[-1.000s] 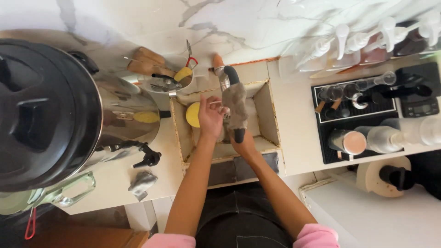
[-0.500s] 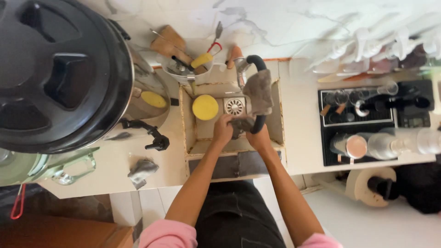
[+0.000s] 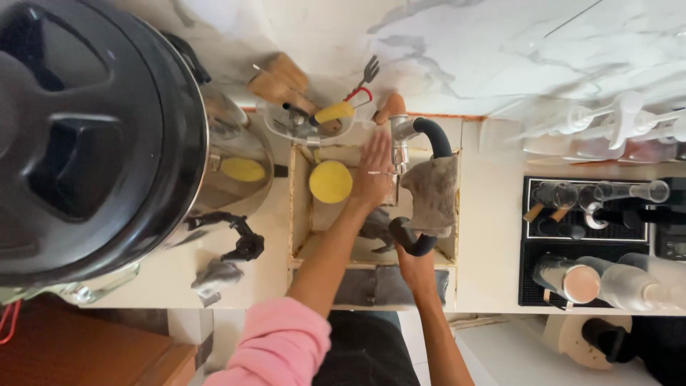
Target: Cleaning the sink and counter area in a coffee shop using a cleaning cloth.
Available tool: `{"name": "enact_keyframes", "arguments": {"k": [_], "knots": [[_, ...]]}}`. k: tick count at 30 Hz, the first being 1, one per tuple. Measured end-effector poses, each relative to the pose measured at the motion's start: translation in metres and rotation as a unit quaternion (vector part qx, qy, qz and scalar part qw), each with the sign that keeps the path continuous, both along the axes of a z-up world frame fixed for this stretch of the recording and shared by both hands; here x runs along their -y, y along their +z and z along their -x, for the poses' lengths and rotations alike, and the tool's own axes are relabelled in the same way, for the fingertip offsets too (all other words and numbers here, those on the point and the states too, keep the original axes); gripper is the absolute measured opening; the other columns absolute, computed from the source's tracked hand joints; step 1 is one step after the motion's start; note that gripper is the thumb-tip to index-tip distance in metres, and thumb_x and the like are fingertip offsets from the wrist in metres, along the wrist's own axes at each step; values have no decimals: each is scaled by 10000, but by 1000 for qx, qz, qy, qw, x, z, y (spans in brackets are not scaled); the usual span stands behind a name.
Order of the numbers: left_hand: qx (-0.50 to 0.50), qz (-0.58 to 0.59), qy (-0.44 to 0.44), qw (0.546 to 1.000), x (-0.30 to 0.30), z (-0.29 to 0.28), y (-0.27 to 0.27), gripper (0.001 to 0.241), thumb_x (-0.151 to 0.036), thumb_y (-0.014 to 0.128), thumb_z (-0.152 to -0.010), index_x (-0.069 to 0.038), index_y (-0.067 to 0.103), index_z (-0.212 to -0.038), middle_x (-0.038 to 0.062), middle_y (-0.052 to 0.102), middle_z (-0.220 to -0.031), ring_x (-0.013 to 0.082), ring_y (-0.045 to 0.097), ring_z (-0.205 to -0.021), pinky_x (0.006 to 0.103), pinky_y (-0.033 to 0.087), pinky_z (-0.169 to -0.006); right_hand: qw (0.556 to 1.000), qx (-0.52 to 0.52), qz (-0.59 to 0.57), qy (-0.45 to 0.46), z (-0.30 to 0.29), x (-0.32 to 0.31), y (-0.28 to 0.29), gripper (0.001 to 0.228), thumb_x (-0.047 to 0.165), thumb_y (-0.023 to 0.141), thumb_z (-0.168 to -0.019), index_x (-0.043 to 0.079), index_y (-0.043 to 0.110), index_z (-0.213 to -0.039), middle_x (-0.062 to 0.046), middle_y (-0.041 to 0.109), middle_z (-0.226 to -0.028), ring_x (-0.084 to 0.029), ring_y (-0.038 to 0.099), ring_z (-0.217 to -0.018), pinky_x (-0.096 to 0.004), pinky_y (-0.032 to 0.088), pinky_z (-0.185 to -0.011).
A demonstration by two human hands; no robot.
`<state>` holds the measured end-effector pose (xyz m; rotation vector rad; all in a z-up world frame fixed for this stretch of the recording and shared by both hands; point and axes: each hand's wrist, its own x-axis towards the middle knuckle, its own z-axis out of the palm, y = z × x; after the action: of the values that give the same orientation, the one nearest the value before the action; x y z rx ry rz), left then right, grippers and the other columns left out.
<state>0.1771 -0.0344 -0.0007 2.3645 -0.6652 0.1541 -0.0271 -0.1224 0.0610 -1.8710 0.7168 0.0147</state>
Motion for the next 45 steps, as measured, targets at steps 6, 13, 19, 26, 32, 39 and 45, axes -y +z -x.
{"name": "enact_keyframes", "arguments": {"k": [6,13,19,26,32,39,45], "knots": [[-398,181,-82,896,-29,72,-43,315,-240,570,-1026,-40,704,-1229,114,751,-969,218,727,-892,370,539,-780,998,-63,10,8,3,24,-21,293,191,696,-892,8,713,-1121,-203,777,-1002,-294,740,-907,-397,547,-821],[-634,320,119,694,-24,134,-116,705,-592,408,-1084,2,788,-1080,12,713,-911,128,590,-776,333,442,-679,975,189,-32,112,-23,6,-32,336,106,627,-879,41,664,-1206,-123,697,-1146,-269,704,-1029,-377,575,-887],[-648,560,79,510,-16,124,-44,694,-646,447,-964,-62,651,-1278,-21,725,-1147,114,663,-1062,298,501,-941,985,124,-102,65,-40,13,-28,280,174,680,-915,-1,691,-1133,-129,748,-1043,-209,694,-951,-350,541,-798],[-571,479,101,659,-9,149,-189,246,-253,585,-1067,-32,641,-1161,73,672,-1074,212,629,-959,353,544,-804,981,35,-168,-96,-29,6,-63,255,192,689,-886,-58,737,-908,-89,733,-768,-97,602,-735,-346,526,-677],[-534,465,64,703,1,170,-200,286,-221,570,-1033,-61,561,-1271,32,646,-1184,160,611,-1041,315,541,-880,973,19,-159,-168,-54,16,-50,407,355,602,-1014,-19,745,-1084,-67,727,-788,-75,575,-743,-321,512,-683],[-481,257,139,827,-26,128,-316,284,-257,641,-964,0,706,-1068,88,737,-929,236,684,-836,380,543,-726,974,83,-141,-160,-11,-17,-163,409,268,469,-1035,-52,722,-1033,-86,784,-906,-119,657,-847,-353,524,-786],[-390,138,46,909,-29,111,-78,351,-339,713,-874,-54,715,-1080,155,756,-951,288,739,-912,419,543,-781,716,51,-649,-250,-28,-2,-123,429,358,425,-1093,35,621,-1294,-111,711,-1217,-232,710,-1071,-386,553,-937]]}}
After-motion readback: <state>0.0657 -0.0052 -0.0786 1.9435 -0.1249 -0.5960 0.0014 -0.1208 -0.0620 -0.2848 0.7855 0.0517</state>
